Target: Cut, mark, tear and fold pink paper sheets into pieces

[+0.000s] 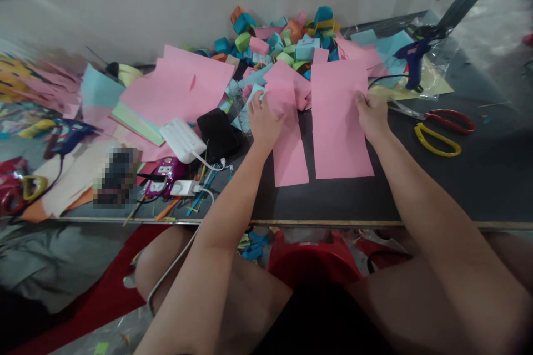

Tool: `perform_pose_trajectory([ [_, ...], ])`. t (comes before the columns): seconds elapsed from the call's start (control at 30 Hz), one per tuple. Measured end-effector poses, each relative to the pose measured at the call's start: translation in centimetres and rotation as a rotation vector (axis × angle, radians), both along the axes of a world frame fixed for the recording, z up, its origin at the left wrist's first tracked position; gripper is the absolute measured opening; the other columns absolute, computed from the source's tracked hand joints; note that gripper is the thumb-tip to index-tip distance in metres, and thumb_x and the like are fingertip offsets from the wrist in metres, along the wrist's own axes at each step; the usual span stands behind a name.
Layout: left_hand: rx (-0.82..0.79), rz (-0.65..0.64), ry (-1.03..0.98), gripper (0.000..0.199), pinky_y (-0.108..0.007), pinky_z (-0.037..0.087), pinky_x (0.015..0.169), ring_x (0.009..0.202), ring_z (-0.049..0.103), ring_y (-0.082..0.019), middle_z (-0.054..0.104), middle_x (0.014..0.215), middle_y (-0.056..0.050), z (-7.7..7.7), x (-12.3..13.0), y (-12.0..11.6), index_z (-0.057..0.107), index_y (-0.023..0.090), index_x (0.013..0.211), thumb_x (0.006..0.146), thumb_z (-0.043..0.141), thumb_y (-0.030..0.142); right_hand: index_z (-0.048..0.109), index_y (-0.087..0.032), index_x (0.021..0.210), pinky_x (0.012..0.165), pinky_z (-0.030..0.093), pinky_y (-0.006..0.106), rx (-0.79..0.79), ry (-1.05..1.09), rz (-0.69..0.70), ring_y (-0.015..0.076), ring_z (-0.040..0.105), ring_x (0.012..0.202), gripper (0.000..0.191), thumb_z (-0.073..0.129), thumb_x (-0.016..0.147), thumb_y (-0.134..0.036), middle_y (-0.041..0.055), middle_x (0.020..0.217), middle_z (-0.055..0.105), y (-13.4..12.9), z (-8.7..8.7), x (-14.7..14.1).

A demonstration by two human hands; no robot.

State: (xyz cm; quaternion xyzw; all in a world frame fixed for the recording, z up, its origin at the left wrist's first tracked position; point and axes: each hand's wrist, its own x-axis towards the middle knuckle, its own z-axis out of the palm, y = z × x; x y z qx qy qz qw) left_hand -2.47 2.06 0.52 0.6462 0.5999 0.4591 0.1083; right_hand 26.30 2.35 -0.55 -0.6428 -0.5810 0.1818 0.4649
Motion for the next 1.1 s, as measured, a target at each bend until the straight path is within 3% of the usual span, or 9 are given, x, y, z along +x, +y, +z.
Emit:
perform_pose_trajectory([
  [0.1, -0.043, -0.2, -0.044, 0.005, -0.042, 0.047, 0.11, 0.123, 0.063, -0.029, 0.071, 0.125, -0.012, 0.3, 0.8, -0.4, 0.074, 0.024, 0.097, 0.092, 0.074, 0.024, 0.03, -0.027, 0.063, 0.065, 0.026, 0.035, 0.005, 0.019, 0.015, 0.0166, 0.029, 0.066, 0.073, 0.048, 0.086, -0.094, -0.0023, 0.065, 0.022, -0.1, 0.0, -0.4],
  [0.2, -0.208, -0.335, -0.157, 0.019, -0.036, 0.051, 0.084, 0.086, 0.066, -0.021, 0.076, 0.095, -0.007, 0.0, 1.9, -0.6, 0.075, 0.021, 0.088, 0.1, 0.064, 0.031, 0.028, -0.027, 0.063, 0.064, 0.025, 0.035, 0.01, 0.033, 0.038, 0.0162, 0.028, 0.066, 0.072, 0.05, 0.088, -0.09, -0.0026, 0.065, 0.022, -0.3, -0.1, -0.7],
  [0.27, -0.257, -0.359, -0.233, 0.015, -0.032, 0.05, 0.077, 0.076, 0.062, -0.016, 0.076, 0.09, -0.004, -0.4, 2.5, -0.6, 0.075, 0.02, 0.088, 0.097, 0.069, 0.031, 0.028, -0.027, 0.062, 0.064, 0.024, 0.035, 0.017, 0.042, 0.051, 0.0159, 0.028, 0.066, 0.071, 0.052, 0.091, -0.087, -0.0028, 0.066, 0.022, -0.3, -0.2, -0.9],
  [0.43, -0.29, -0.392, -0.378, 0.01, -0.028, 0.049, 0.075, 0.076, 0.06, -0.014, 0.075, 0.092, -0.004, -0.8, 2.7, -0.4, 0.076, 0.019, 0.088, 0.091, 0.076, 0.028, 0.029, -0.026, 0.06, 0.063, 0.023, 0.035, 0.029, 0.036, 0.07, 0.0149, 0.026, 0.064, 0.071, 0.054, 0.092, -0.083, -0.003, 0.065, 0.022, -0.3, -0.4, -0.9],
  [0.7, -0.258, -0.441, -0.339, 0.011, -0.025, 0.036, 0.059, 0.06, 0.045, -0.009, 0.068, 0.078, 0.0, -1.2, 2.3, -0.2, 0.076, 0.019, 0.083, 0.092, 0.075, 0.026, 0.028, -0.027, 0.062, 0.062, 0.022, 0.035, 0.071, 0.035, 0.107, 0.0142, 0.025, 0.064, 0.078, 0.04, 0.077, -0.103, -0.0035, 0.065, 0.021, -0.1, -0.8, -0.7],
  [1.1, -0.291, -0.457, -0.327, 0.02, -0.026, 0.029, 0.055, 0.054, 0.039, -0.008, 0.053, 0.065, 0.003, -0.6, 2.7, -0.7, 0.067, 0.018, 0.076, 0.095, 0.069, 0.02, 0.028, -0.027, 0.059, 0.061, 0.023, 0.035, 0.06, 0.013, 0.104, 0.0142, 0.025, 0.062, 0.08, 0.04, 0.074, -0.104, -0.0036, 0.062, 0.02, 0.1, -0.9, -0.6],
])
